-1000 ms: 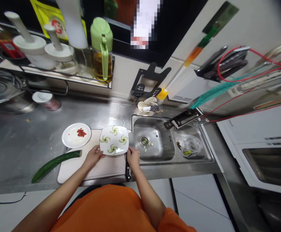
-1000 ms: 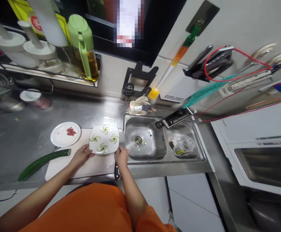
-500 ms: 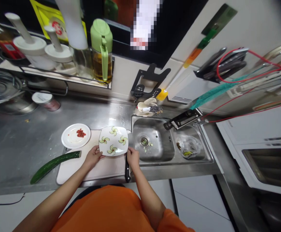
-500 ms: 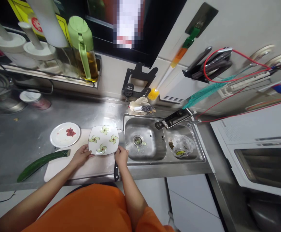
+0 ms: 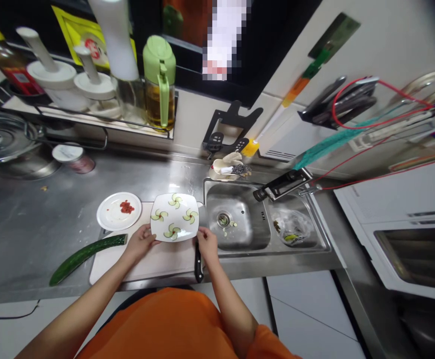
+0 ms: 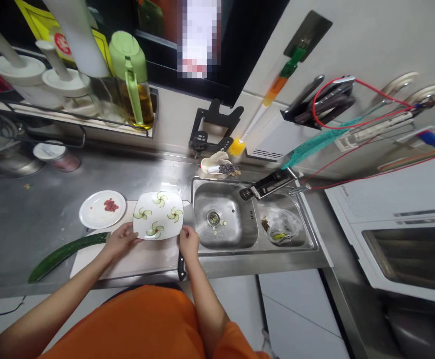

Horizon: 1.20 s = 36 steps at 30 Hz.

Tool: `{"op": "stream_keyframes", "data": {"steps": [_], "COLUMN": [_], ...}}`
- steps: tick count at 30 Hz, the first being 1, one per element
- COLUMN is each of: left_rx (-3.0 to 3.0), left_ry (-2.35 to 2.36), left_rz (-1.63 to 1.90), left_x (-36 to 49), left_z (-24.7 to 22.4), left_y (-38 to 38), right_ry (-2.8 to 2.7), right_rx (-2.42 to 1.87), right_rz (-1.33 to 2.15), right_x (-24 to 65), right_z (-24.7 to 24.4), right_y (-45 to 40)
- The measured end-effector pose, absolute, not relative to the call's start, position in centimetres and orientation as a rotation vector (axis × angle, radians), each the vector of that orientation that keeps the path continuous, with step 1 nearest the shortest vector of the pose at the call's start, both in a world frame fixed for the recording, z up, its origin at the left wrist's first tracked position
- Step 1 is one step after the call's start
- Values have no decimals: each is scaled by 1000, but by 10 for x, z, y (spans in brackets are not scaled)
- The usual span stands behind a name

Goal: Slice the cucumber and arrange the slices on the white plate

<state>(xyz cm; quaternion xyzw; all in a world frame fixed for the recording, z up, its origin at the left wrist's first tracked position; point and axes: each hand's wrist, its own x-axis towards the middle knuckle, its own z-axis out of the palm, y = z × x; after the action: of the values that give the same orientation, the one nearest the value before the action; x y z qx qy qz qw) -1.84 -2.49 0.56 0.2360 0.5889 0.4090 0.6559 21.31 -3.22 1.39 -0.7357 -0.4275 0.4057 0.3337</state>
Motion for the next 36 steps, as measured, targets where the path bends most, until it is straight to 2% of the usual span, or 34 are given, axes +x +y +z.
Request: {"op": "stream_keyframes", "data": {"steps": [7,14,25,30,36], "left_rx": [511,629,599,669,916], "left_ry": [1330,1326,1228,1117,1336], "left_rz": [896,862,834,716,682], "left_x": [-33,-43,-45,-45,-84], "left_z": [42,52,61,68,45], "left_y": [-34,-46,-58,-59,-52], "right_ry": [-692,-389,-295,-278,-384], "right_rx": [-1679,-1319,-1164,-1202,-1485], "right_rz": [1356,1713,1762,1749,1724], "right_x": [201,180,178,220,336], "right_z": [34,44,43,49,91], "right_y": [-38,-38,-54,-76,-144]}}
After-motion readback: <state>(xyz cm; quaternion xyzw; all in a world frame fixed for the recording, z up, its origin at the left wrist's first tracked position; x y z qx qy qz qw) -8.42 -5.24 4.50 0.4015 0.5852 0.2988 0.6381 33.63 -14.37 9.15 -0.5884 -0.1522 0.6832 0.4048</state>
